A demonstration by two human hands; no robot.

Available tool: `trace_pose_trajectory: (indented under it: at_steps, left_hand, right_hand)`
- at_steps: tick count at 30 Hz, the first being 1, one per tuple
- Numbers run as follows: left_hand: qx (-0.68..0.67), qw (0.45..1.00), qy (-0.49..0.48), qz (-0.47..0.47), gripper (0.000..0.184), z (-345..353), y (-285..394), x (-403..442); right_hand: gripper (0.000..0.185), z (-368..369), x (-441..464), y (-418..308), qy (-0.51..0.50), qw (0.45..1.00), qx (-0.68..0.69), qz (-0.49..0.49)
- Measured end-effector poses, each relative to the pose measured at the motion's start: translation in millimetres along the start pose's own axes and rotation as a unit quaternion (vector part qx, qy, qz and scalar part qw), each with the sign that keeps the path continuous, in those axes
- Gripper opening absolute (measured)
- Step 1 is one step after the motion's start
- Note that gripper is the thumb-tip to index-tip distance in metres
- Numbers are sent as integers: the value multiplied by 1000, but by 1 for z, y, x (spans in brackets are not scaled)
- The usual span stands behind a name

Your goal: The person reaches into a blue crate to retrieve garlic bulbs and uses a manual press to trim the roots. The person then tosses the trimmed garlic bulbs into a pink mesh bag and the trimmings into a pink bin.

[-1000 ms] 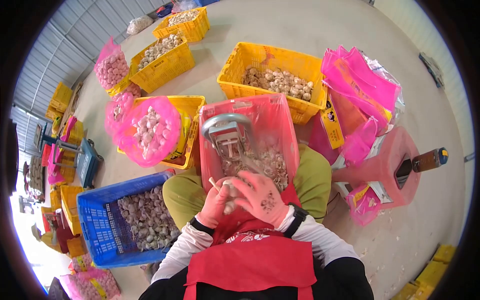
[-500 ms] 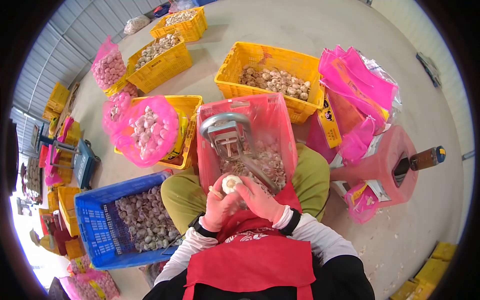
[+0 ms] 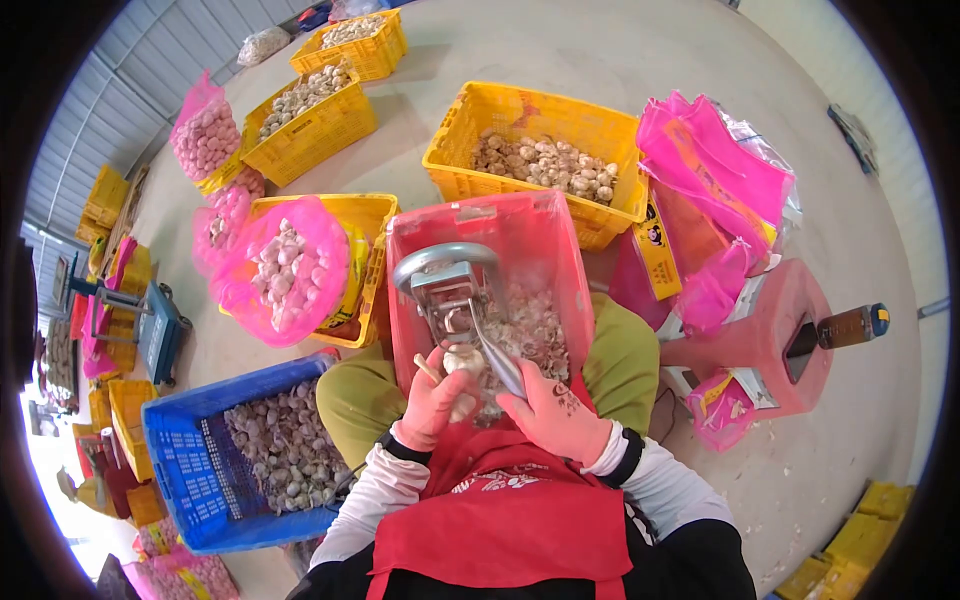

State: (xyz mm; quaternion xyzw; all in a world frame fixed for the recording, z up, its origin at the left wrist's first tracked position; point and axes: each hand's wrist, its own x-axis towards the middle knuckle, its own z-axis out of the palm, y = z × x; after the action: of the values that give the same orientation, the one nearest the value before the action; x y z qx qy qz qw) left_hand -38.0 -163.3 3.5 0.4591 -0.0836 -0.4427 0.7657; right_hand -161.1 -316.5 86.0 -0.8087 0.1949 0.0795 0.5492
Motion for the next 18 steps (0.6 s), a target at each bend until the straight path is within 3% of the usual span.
trace_pose_trajectory:
  at_steps: [6,18]
  left_hand:
    - [-20,999,-13,-35,49,-6,1,6]
    - [-3,999,27,-29,55,8,6,-1]
  right_hand:
    - [48,2,-1,10,25,997,-25,-62]
    - [50,-5,-4,1,-15,1000,-2,-15]
